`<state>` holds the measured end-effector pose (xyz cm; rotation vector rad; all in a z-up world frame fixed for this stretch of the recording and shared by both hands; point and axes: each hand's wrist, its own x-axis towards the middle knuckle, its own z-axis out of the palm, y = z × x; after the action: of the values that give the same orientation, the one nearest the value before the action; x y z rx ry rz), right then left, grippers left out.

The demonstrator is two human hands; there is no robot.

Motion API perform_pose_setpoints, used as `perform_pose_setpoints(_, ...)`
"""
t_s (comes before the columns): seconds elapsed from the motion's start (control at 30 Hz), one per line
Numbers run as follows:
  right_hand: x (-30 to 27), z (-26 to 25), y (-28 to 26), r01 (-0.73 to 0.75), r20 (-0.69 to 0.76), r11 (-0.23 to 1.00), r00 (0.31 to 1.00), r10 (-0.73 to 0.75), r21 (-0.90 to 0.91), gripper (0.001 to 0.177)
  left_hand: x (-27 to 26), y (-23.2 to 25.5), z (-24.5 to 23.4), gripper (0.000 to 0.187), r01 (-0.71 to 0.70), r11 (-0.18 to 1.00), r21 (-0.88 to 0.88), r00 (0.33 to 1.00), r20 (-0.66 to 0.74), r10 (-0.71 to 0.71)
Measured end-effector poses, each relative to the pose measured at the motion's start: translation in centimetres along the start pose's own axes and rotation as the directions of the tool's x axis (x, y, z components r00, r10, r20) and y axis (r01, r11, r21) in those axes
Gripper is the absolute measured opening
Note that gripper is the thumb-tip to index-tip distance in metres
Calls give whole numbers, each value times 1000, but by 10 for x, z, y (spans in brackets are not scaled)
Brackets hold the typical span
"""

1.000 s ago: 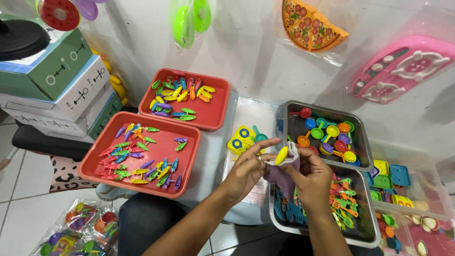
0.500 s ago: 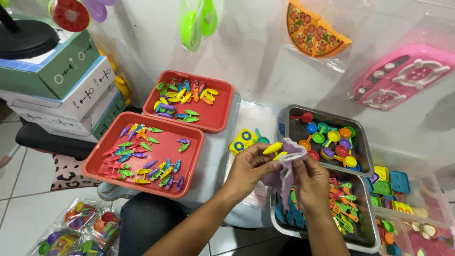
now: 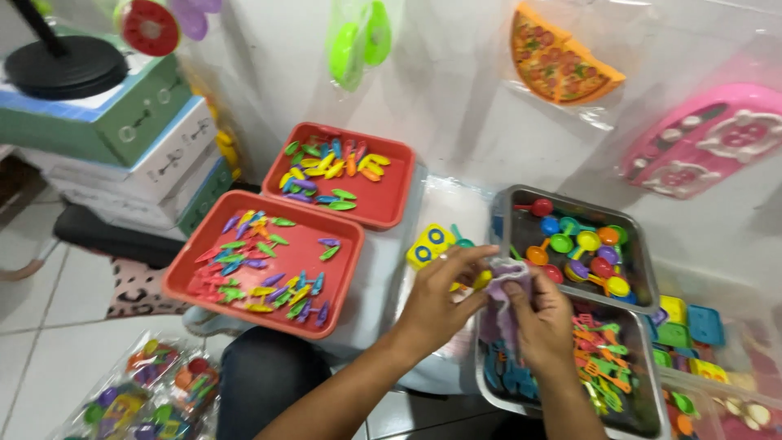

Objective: Cleaning small plastic toy pieces with a cloth and sorting them into different trays on the floor.

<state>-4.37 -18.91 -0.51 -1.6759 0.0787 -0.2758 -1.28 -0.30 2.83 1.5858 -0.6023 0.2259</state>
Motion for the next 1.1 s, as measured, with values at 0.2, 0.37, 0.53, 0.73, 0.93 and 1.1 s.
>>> perform_pose_setpoints(0.2,-3,3,-1,-45,-45,995,998,41,-91,21,-6,-1,-4,50,73,989,-126,995,82,-63)
perform_pose_setpoints(0.37,4,5,11,-29,-172,993,984,48,114,25,-2,-22,-2,45,218,909,-356,975,114,-189)
perform_pose_setpoints(0.53,21,-22,3,-171,-100,661,931,350,731,46,18,-4,-32,51,321,946,49,947,-42,-319)
perform_pose_setpoints(0.73,15,-42,-19,-123,-43,700,976,215,703,57,15,-27,-31,50,260,801,540,953,-8,-304)
perform_pose_setpoints(0.93,28,-58,9,-188,-143,768,929,341,613,29,14,-20,-29,48,105,710,696,994,-55,-93)
perform_pose_setpoints(1.1,37,-80,23,-165,-89,775,957,274,610,24,5,33,-89,29,40,713,700,989,-127,70)
